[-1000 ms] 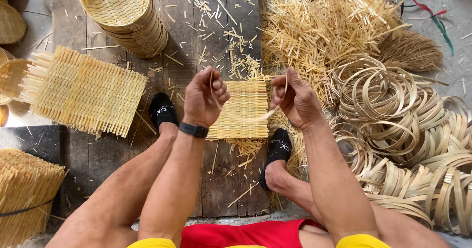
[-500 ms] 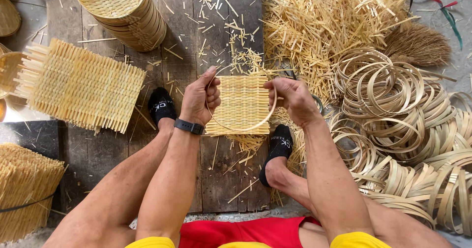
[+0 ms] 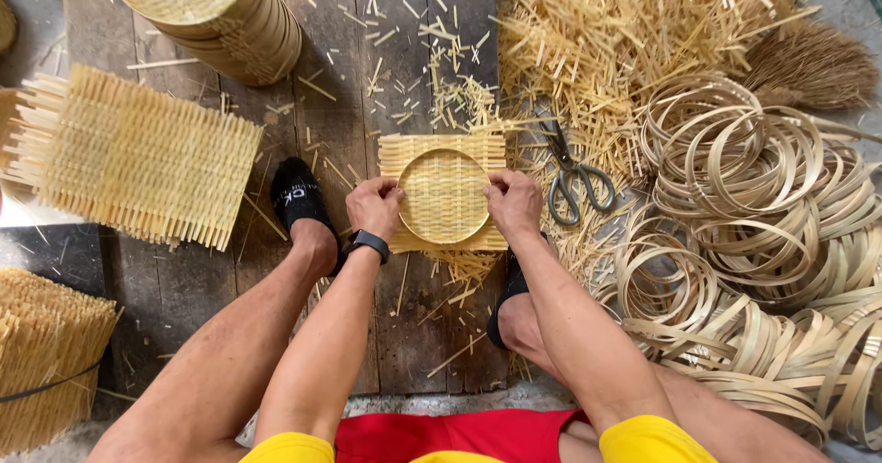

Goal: The person sits on the floor and repeatedly assembles small round bamboo baskets. They place a woven bamboo mat over a circular wooden mold, wrap a bamboo strip around the edge, and trim the excess with scissors. Finished baskets are stacked nearby.

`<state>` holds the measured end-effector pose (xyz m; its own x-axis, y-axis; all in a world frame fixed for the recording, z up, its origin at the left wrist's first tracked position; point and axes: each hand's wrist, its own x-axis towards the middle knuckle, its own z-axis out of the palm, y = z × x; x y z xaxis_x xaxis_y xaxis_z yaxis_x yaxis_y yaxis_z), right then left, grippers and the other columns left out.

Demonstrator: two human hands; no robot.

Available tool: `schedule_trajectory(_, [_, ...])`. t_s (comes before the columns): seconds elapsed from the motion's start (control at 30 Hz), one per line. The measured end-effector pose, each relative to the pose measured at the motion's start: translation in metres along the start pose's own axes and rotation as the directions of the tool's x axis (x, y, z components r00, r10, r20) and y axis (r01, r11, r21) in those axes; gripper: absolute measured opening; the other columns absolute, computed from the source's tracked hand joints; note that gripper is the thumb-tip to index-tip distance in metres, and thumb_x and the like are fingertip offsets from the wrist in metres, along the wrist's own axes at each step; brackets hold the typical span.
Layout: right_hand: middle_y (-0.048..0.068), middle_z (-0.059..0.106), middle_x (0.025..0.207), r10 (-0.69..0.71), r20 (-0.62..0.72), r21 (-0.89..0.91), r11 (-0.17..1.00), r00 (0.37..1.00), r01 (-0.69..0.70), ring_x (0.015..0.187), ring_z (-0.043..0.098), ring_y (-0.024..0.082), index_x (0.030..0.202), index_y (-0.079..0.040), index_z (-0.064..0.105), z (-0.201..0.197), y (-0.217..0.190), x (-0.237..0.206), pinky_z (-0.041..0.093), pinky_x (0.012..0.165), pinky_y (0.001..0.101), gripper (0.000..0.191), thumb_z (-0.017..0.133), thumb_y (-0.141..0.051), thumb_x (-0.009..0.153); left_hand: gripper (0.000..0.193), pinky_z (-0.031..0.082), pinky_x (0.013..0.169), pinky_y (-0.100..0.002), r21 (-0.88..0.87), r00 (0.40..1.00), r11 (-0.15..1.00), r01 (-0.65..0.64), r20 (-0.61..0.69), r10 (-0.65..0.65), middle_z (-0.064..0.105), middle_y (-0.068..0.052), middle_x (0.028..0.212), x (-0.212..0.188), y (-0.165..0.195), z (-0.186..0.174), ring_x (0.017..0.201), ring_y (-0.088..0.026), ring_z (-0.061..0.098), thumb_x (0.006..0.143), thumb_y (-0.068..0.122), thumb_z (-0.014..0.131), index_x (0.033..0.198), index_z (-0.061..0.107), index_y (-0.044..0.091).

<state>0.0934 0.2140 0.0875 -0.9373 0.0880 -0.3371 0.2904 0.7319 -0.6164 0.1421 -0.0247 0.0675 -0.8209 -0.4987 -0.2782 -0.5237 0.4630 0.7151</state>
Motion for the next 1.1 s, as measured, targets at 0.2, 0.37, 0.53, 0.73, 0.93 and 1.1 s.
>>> schedule_trajectory(0.2, [0.005, 0.079, 0.097, 0.075, -0.002, 0.097, 0.992, 0.997, -0.075, 0.084, 0.074, 0.016, 0.103, -0.014, 0.08, 0.006, 0.001, 0.006, 0.059, 0.082, 0.0313, 0.02, 0.08, -0.014, 0.083, 0.019, 0.058, 0.078, -0.034, -0.002, 0.987, 0.988, 0.157, 0.031, -0.157, 0.078, -0.011, 0.087, 0.007, 0.019, -0.009, 0.078, -0.022, 0.075, 0.078, 0.014, 0.084, 0.097, 0.082, 0.011])
schedule_trajectory(0.37, [0.004, 0.08, 0.092, 0.033, -0.038, 0.029, 0.999, 0.999, -0.032, 0.081, 0.074, 0.019, 0.1, -0.016, 0.082, 0.007, 0.028, 0.001, 0.056, 0.081, 0.034, 0.018, 0.081, -0.016, 0.082, 0.025, 0.058, 0.08, -0.034, -0.024, 0.992, 0.992, 0.123, -0.036, -0.124, 0.079, -0.008, 0.091, -0.013, 0.006, 0.004, 0.082, -0.021, 0.076, 0.075, 0.015, 0.085, 0.099, 0.081, 0.014])
schedule_trajectory(0.53, [0.007, 0.079, 0.09, -0.119, -0.112, 0.045, 0.991, 0.987, 0.125, 0.08, 0.076, 0.022, 0.1, -0.017, 0.082, -0.008, 0.048, 0.003, 0.057, 0.075, 0.0352, 0.024, 0.082, -0.029, 0.078, 0.016, 0.057, 0.079, -0.04, 0.245, 0.997, 0.968, 0.049, -0.067, -0.033, 0.076, -0.005, 0.093, -0.015, 0.008, 0.02, 0.087, -0.025, 0.072, 0.071, 0.028, 0.085, 0.086, 0.083, 0.023])
schedule_trajectory(0.73, [0.005, 0.079, 0.096, 0.003, -0.044, -0.126, 0.992, 0.999, -0.009, 0.085, 0.074, 0.023, 0.106, -0.023, 0.083, -0.032, 0.016, 0.042, 0.057, 0.079, 0.0358, 0.029, 0.084, -0.035, 0.08, 0.016, 0.061, 0.083, -0.032, -0.132, 0.977, 0.971, 0.198, -0.054, -0.206, 0.078, -0.009, 0.085, 0.004, 0.05, -0.004, 0.081, -0.022, 0.077, 0.067, 0.014, 0.087, 0.083, 0.082, 0.015])
schedule_trajectory(0.93, [0.006, 0.081, 0.095, 0.013, 0.015, -0.047, 0.999, 1.0, -0.013, 0.084, 0.076, 0.02, 0.108, -0.018, 0.083, -0.032, -0.027, 0.086, 0.058, 0.081, 0.0322, 0.033, 0.086, -0.035, 0.079, 0.014, 0.064, 0.081, -0.034, -0.215, 0.916, 0.891, 0.4, 0.124, -0.381, 0.079, -0.012, 0.086, 0.057, 0.089, -0.052, 0.081, -0.022, 0.077, 0.07, 0.002, 0.085, 0.083, 0.083, 0.008])
schedule_trajectory(1.1, [0.008, 0.082, 0.094, 0.083, 0.053, 0.046, 0.995, 0.995, -0.086, 0.083, 0.075, 0.02, 0.109, -0.016, 0.083, -0.028, -0.048, 0.071, 0.058, 0.081, 0.0338, 0.032, 0.087, -0.029, 0.08, 0.016, 0.062, 0.083, -0.033, -0.155, 0.904, 0.894, 0.421, 0.148, -0.4, 0.079, -0.009, 0.091, 0.054, 0.084, -0.073, 0.084, -0.019, 0.076, 0.076, 0.007, 0.086, 0.09, 0.082, 0.011])
